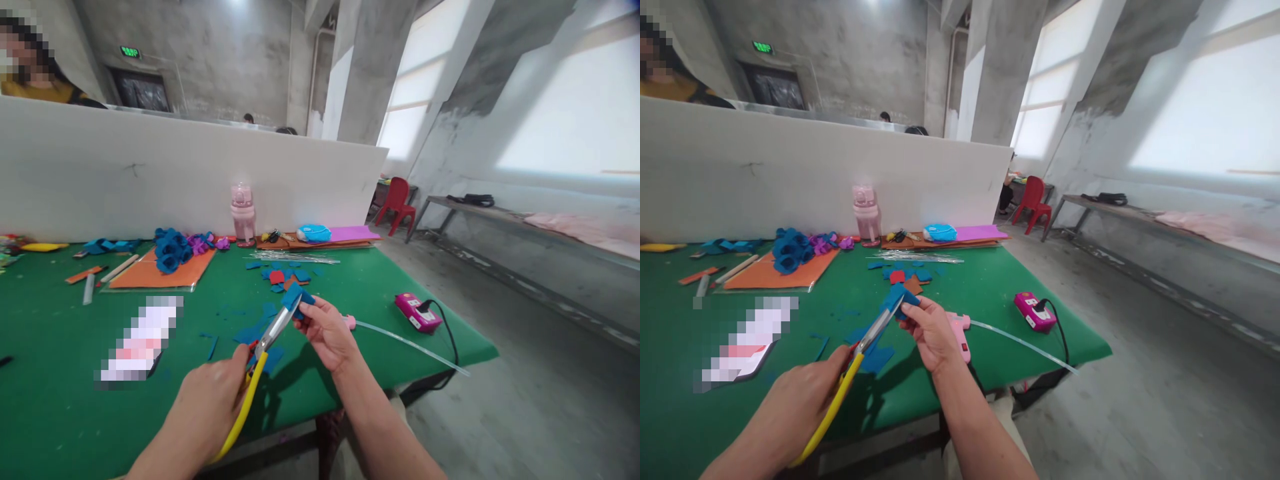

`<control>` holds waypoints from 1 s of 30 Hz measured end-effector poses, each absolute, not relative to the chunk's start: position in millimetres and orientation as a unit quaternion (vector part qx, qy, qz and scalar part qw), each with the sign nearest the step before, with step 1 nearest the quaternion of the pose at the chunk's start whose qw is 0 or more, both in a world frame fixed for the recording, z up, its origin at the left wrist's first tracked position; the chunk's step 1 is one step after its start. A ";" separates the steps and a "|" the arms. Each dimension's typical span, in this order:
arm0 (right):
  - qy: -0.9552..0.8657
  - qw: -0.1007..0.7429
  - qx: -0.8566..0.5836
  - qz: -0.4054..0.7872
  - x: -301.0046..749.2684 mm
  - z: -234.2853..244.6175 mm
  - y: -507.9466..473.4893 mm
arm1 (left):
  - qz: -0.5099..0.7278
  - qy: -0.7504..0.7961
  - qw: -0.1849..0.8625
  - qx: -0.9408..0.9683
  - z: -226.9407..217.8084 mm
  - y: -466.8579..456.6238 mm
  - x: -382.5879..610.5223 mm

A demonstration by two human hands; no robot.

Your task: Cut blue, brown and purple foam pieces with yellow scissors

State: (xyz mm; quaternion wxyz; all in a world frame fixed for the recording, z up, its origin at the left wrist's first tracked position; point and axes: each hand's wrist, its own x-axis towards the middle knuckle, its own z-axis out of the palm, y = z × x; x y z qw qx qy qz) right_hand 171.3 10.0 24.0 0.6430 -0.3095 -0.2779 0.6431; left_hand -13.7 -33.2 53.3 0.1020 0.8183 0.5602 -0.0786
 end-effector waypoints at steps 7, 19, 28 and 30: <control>-0.280 0.634 -0.316 0.648 172.6 24.7 8.6 | -0.065 0.557 0.103 0.822 48.1 -31.4 -15.2; -0.300 0.611 -0.360 0.638 172.8 23.7 9.1 | -0.073 0.552 0.104 0.824 42.9 -29.0 -16.6; -0.341 0.581 -0.376 0.636 173.0 20.9 8.3 | -0.062 0.556 0.122 0.820 45.7 -29.0 -16.9; -0.341 0.581 -0.376 0.637 172.7 20.5 8.3 | -0.057 0.554 0.127 0.821 45.1 -29.1 -16.7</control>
